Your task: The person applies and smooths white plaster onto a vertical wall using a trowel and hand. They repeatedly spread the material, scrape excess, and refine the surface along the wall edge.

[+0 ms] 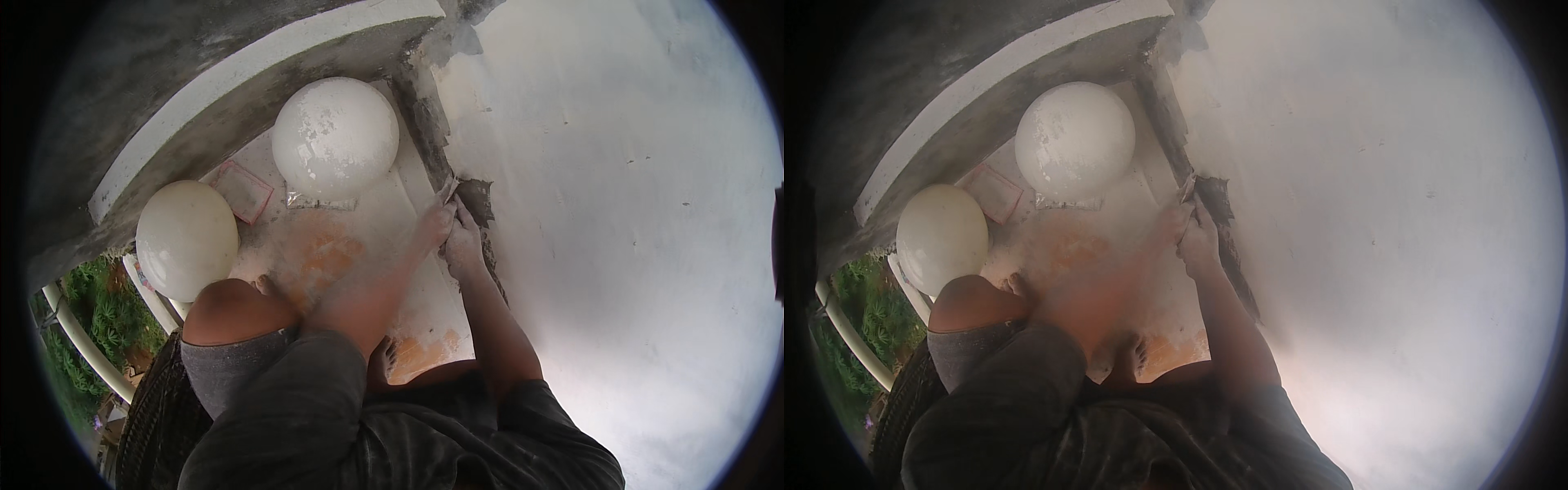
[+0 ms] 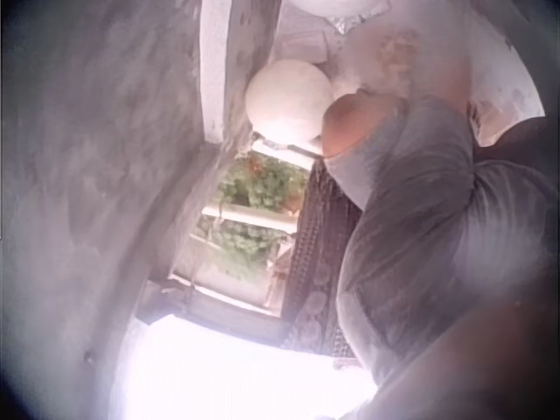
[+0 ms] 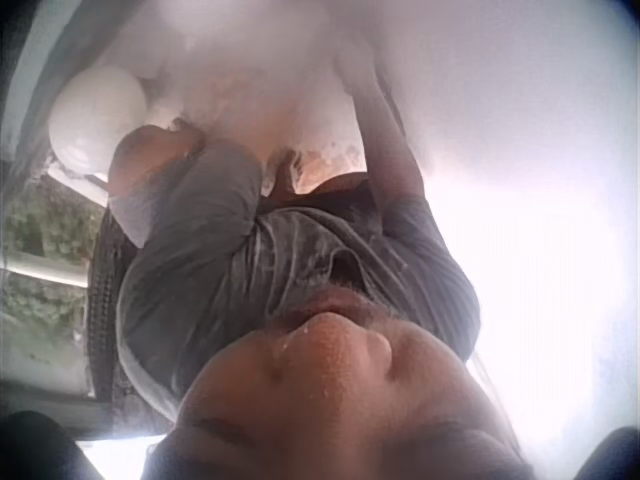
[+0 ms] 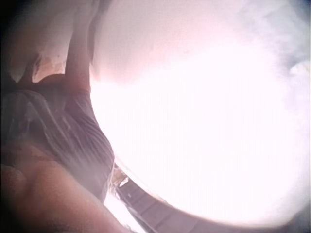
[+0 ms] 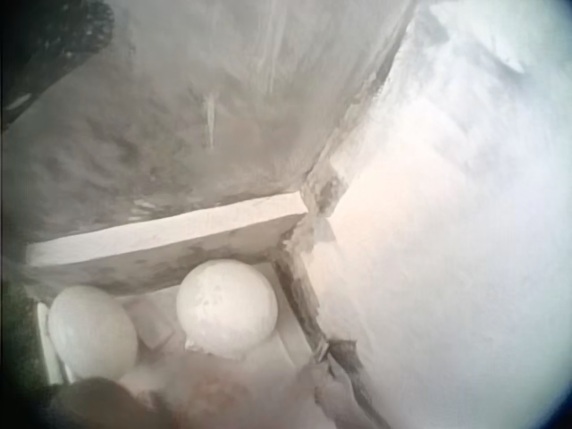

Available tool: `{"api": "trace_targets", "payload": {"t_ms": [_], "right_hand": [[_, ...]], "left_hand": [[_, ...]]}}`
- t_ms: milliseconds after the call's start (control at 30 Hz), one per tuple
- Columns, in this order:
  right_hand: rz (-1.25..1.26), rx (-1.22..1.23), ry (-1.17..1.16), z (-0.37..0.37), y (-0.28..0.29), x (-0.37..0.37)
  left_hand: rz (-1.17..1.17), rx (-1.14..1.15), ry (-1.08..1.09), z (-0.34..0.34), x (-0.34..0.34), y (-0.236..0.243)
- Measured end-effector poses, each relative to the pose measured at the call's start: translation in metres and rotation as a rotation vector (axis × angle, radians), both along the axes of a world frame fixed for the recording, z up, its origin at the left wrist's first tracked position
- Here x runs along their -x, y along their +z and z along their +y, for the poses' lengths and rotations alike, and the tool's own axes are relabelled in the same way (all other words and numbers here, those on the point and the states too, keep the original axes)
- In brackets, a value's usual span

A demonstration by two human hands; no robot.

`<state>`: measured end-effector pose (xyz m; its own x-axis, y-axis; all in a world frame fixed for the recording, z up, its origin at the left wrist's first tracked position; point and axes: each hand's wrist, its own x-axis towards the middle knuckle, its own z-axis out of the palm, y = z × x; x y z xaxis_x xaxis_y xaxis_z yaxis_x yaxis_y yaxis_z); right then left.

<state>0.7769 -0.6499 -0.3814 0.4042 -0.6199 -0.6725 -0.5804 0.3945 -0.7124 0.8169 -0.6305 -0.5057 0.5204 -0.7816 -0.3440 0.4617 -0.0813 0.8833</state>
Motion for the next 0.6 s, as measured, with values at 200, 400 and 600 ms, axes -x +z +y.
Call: {"api": "trace_targets", "payload": {"t_ms": [200,400,600], "right_hand": [[0.03,0.082,0.036,-0.006,-0.014,0.001],[-0.026,0.142,-0.011,-0.017,-0.031,-0.004],[-0.004,-0.009,0.098,-0.022,-0.039,-0.012]], "left_hand": [[0.036,0.179,0.17,-0.002,-0.006,0.003],[-0.182,0.193,0.167,-0.006,-0.01,0.006],[0.179,0.192,0.251,-0.005,-0.027,0.005]]}}
